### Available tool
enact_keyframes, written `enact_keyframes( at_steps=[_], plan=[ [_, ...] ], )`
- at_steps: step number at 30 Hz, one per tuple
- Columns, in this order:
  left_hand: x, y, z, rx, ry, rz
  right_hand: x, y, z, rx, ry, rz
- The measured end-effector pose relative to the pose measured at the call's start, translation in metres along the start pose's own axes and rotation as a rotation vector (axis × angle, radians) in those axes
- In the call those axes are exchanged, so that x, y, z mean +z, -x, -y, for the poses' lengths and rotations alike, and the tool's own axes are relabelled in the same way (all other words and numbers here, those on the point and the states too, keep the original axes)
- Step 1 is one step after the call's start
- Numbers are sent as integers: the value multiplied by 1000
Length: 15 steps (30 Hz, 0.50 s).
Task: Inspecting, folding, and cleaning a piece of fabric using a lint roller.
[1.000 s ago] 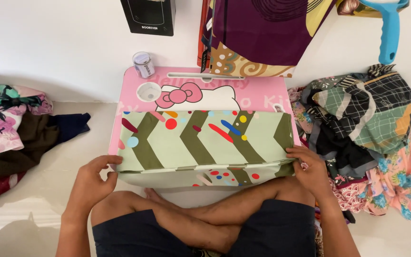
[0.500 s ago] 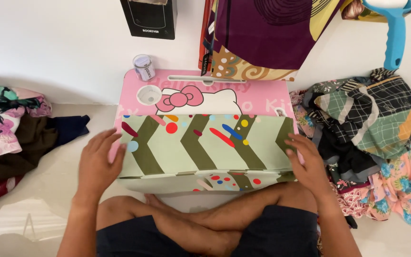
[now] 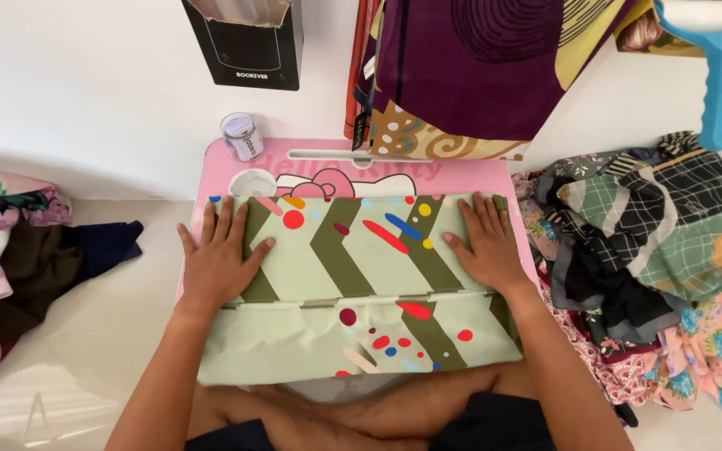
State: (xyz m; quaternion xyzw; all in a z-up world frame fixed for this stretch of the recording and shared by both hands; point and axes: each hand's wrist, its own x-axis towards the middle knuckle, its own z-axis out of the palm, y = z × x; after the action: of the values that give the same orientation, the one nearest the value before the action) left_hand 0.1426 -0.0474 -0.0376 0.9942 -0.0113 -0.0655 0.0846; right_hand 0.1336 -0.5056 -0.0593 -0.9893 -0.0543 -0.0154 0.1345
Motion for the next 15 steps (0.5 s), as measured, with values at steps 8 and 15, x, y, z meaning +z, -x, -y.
enact_keyframes(
  at_steps=[8,15],
  plan=[
    [3,-27,3,-20,30,-14,-1,-23,-1,36,23,-10],
    [-1,-16,1,-26,63,-15,-6,-18,4,37,-23,-12]
  ],
)
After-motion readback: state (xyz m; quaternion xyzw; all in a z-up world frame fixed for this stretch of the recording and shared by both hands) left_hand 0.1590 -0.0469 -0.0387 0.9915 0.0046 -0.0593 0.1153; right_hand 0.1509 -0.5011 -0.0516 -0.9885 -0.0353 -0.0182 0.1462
